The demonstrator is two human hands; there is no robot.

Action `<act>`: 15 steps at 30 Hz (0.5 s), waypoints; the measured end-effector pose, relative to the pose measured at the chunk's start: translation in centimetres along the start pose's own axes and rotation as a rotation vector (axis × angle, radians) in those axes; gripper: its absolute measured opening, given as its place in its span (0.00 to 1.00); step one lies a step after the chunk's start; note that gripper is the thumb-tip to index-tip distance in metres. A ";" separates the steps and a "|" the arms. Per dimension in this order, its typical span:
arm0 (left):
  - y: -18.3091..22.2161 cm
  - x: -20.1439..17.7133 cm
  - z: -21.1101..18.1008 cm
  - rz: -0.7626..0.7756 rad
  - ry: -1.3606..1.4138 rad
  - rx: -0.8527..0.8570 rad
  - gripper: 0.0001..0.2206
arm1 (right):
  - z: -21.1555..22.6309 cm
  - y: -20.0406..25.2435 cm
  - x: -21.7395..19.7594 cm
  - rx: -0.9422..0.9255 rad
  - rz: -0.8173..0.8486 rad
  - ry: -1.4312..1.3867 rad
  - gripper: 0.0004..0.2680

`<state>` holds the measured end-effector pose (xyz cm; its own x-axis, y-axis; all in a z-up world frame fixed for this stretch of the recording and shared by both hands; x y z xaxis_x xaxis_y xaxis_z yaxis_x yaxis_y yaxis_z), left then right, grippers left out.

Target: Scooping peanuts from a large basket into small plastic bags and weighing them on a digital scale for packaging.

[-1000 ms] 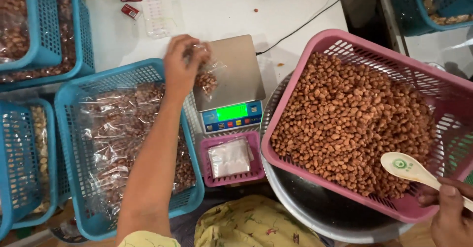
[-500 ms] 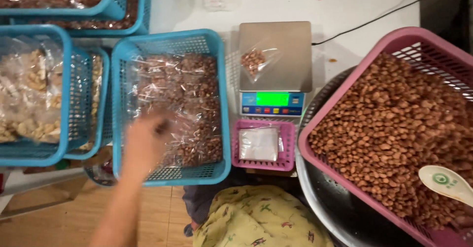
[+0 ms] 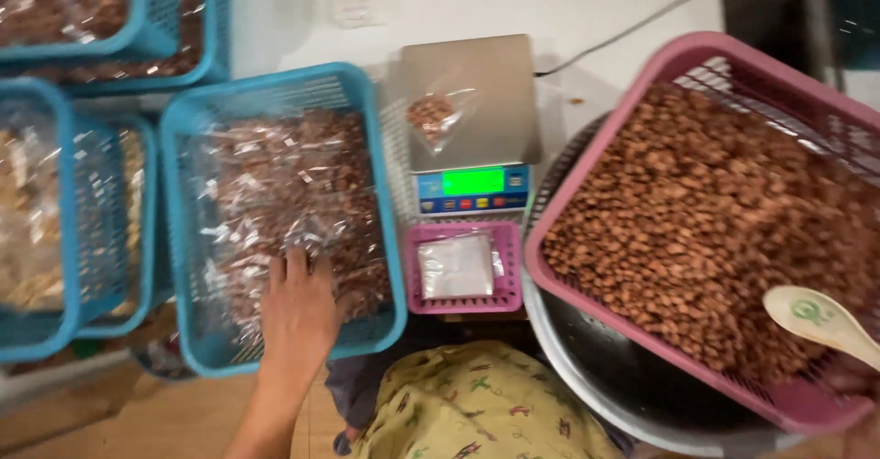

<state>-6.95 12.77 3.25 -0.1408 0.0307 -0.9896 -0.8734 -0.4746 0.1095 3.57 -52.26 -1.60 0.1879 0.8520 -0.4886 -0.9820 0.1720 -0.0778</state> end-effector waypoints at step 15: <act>-4.3 12.2 -15.3 0.180 0.017 0.769 0.07 | 16.1 -0.8 1.6 0.395 0.155 1.022 0.14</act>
<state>2.20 1.73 -10.74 -0.3085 -0.0054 -0.9512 -0.9162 0.2707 0.2956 4.93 -43.08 11.67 -0.2190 0.1000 -0.9706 -0.8845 0.3996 0.2408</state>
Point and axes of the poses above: each hand's wrist, its own y-axis away from the middle knuckle, its own x-axis out of the palm, z = x × y, the point moved 4 cm from there along -y, towards the middle knuckle, and after that the axes turned 6 degrees about -x, right-handed, at the moved point
